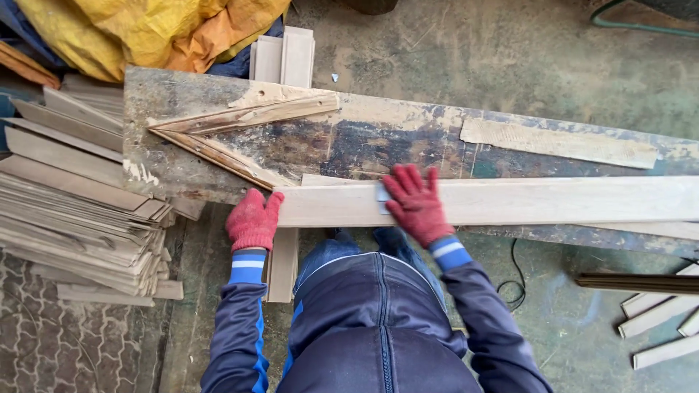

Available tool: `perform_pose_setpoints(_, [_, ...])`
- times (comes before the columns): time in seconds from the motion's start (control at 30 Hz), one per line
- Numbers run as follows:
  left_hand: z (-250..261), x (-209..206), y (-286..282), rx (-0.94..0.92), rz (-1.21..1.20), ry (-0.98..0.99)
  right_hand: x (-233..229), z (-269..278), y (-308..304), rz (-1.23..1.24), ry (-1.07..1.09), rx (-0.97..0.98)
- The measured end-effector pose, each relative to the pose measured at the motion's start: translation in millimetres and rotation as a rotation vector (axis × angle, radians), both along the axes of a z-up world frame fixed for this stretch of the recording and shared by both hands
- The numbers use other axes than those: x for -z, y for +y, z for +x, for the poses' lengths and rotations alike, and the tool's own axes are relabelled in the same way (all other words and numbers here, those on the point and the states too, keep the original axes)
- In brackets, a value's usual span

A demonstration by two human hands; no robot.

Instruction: Sanding wooden planks using an electric orbital sander and manual sandpaper.

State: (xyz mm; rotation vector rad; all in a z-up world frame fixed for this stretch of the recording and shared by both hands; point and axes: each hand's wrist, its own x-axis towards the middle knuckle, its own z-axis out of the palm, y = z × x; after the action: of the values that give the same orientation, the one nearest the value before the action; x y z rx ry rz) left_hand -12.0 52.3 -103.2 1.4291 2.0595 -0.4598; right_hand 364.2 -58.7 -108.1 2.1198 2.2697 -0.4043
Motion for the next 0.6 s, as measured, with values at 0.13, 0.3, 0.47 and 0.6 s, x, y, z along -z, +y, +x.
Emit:
perform_pose_setpoints(0.13, [31, -24, -6, 0.294, 0.601, 0.233, 5, 73, -33, -0.153, -0.322, 0.057])
perform_pose_setpoints(0.3, [147, 12, -62, 0.671, 0.978, -0.358, 9, 31, -7, 0.034, -0.038, 0.055])
perform_pose_setpoints(0.47, [168, 38, -69, 0.775, 0.947, -0.205, 19, 5, 1, 0.111, 0.054, -0.065])
perform_pose_setpoints(0.6, [168, 26, -65, 0.799, 0.906, -0.143, 12, 109, -30, 0.041, 0.116, -0.014])
